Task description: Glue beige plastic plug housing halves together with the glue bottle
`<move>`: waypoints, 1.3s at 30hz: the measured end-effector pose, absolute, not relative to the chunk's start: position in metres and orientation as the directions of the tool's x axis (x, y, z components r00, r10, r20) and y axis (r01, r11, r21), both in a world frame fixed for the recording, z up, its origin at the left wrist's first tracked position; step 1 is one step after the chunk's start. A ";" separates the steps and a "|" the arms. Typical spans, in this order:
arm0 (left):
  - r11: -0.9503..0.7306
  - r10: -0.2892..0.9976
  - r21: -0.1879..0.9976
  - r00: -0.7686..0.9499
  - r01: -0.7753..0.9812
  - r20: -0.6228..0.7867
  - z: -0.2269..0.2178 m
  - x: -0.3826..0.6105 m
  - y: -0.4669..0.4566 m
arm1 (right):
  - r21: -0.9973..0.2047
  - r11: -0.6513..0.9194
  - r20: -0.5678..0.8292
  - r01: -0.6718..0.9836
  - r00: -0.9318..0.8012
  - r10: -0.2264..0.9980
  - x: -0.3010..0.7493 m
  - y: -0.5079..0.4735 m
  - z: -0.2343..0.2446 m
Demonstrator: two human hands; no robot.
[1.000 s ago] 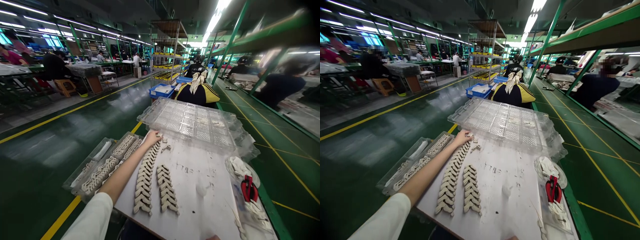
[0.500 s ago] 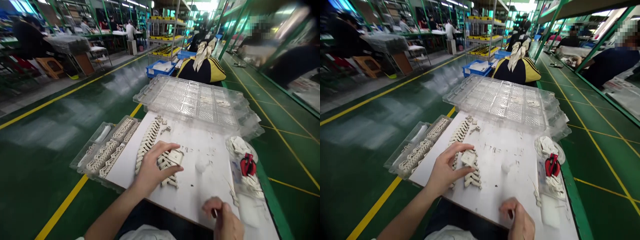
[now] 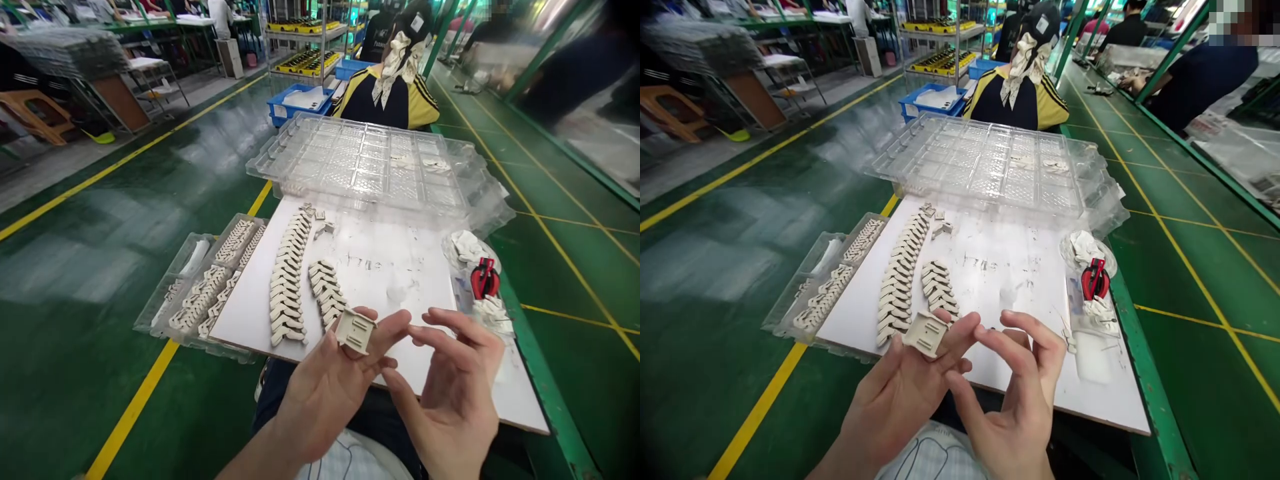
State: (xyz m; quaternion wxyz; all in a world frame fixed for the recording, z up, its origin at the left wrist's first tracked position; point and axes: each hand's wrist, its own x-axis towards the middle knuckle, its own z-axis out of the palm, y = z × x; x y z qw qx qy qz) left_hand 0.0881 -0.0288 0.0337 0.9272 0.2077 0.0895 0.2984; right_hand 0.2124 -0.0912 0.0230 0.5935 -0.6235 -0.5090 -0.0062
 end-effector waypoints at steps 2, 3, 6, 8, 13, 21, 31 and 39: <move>0.714 0.603 0.468 0.797 -0.520 -0.035 0.032 0.086 -0.032 | -0.698 0.237 0.645 0.676 0.449 0.619 0.209 -0.092 0.024; 0.711 0.603 0.471 0.798 -0.522 -0.027 0.032 0.085 -0.034 | -0.677 0.244 0.664 0.694 0.435 0.608 0.207 -0.092 0.024; 0.719 0.595 0.449 0.803 -0.530 -0.006 0.032 0.084 -0.037 | -0.650 0.270 0.695 0.710 0.413 0.588 0.204 -0.091 0.025; 0.729 0.592 0.435 0.806 -0.529 -0.011 0.032 0.084 -0.039 | -0.652 0.274 0.693 0.707 0.408 0.595 0.202 -0.090 0.025; 0.762 0.573 0.399 0.818 -0.510 -0.050 0.035 0.084 -0.043 | -0.668 0.255 0.670 0.699 0.416 0.615 0.201 -0.092 0.027; 0.733 0.601 0.448 0.795 -0.512 -0.076 0.038 0.090 -0.044 | -0.725 0.293 0.635 0.623 0.441 0.634 0.202 -0.092 0.032; 0.697 0.634 0.510 0.766 -0.503 -0.111 0.030 0.090 -0.042 | -0.800 0.279 0.555 0.531 0.478 0.681 0.204 -0.094 0.031; 0.347 0.801 0.850 0.596 -0.396 -0.049 0.007 0.083 -0.030 | -0.928 0.271 0.359 0.255 0.417 0.835 0.211 -0.093 0.016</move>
